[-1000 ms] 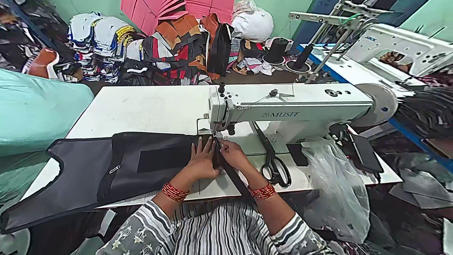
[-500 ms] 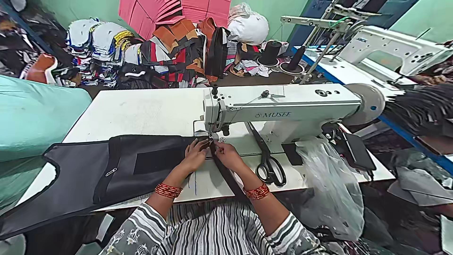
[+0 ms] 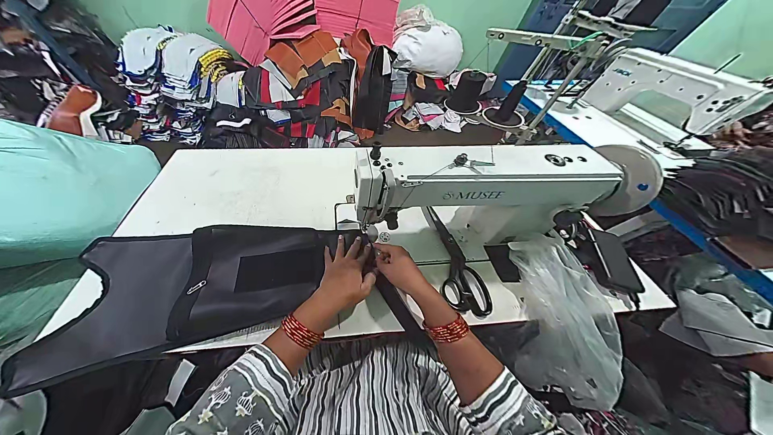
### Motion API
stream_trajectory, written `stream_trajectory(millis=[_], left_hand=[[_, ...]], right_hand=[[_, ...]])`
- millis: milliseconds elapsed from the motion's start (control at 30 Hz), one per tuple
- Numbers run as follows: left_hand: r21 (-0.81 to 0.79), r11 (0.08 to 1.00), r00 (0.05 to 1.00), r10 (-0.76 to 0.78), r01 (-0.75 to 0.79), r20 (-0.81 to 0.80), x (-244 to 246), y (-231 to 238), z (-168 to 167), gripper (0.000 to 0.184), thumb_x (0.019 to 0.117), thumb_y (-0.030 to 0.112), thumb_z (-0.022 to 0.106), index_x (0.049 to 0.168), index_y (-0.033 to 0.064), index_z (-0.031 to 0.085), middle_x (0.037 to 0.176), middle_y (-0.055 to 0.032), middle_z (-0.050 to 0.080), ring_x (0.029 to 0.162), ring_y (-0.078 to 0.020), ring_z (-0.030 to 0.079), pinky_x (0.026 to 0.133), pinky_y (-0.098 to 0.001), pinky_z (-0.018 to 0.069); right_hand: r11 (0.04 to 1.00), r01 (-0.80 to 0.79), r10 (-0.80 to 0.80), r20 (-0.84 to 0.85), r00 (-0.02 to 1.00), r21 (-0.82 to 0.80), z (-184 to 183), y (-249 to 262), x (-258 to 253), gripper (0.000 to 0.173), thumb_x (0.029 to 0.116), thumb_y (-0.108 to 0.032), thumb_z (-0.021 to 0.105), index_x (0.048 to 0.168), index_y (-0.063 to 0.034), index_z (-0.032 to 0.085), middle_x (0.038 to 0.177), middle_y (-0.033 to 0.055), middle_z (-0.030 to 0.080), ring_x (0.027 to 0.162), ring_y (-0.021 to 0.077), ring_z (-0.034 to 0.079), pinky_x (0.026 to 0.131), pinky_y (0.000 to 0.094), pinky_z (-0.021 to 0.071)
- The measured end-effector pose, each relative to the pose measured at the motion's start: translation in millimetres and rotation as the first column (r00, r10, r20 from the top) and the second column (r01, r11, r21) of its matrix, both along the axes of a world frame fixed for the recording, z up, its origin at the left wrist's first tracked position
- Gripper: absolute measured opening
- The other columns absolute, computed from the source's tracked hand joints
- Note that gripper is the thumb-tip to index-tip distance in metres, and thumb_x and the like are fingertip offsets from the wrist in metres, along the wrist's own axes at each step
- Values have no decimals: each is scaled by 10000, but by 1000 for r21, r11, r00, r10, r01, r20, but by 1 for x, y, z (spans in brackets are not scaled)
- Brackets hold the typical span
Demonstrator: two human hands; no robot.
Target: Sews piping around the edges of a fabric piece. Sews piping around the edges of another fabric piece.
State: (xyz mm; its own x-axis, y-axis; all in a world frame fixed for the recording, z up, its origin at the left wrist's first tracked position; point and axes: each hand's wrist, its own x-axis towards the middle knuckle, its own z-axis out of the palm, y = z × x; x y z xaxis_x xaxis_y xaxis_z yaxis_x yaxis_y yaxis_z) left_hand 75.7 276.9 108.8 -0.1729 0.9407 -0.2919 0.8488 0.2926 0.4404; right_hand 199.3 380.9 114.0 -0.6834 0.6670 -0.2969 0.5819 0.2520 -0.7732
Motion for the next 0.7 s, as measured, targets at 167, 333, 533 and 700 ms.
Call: stream_trajectory(millis=[167, 333, 533, 700], left_hand=[[104, 993, 993, 38, -50, 115, -3, -4, -4, 647, 1086, 545, 175, 1584, 215, 424, 1709, -80, 236, 1591, -405, 37, 1195, -724, -39], [94, 991, 993, 88, -96, 83, 3, 0, -5, 478, 1099, 322, 362, 1547, 206, 483, 1692, -78, 282, 1591, -384, 74, 1214, -695, -16], [120, 989, 993, 83, -92, 79, 4, -2, -7, 464, 1091, 310, 399, 1524, 194, 515, 1673, -98, 320, 1586, -397, 98, 1207, -711, -7], [107, 991, 994, 78, -86, 73, 4, -2, -5, 466, 1087, 307, 401, 1521, 185, 518, 1671, -111, 320, 1584, -402, 104, 1203, -720, 0]], right_hand=[[1000, -1, 0, -16, 1000, -29, 0, 0, 3, 481, 971, 17, 556, 1451, 29, 524, 1080, 168, 662, 871, 161, 595, 827, 306, 498], [1000, 15, -15, -1, 1000, -23, 1, -2, 3, 488, 966, 14, 562, 1453, 14, 530, 1099, 165, 667, 878, 160, 604, 831, 303, 501], [1000, 19, -19, -8, 1000, -16, -1, -3, 5, 487, 962, 14, 563, 1448, 13, 533, 1074, 150, 659, 846, 138, 587, 797, 284, 493], [1000, 20, -20, -2, 1000, -2, -2, -5, 5, 491, 965, 5, 555, 1455, 5, 529, 1077, 144, 642, 843, 139, 570, 791, 278, 483]])
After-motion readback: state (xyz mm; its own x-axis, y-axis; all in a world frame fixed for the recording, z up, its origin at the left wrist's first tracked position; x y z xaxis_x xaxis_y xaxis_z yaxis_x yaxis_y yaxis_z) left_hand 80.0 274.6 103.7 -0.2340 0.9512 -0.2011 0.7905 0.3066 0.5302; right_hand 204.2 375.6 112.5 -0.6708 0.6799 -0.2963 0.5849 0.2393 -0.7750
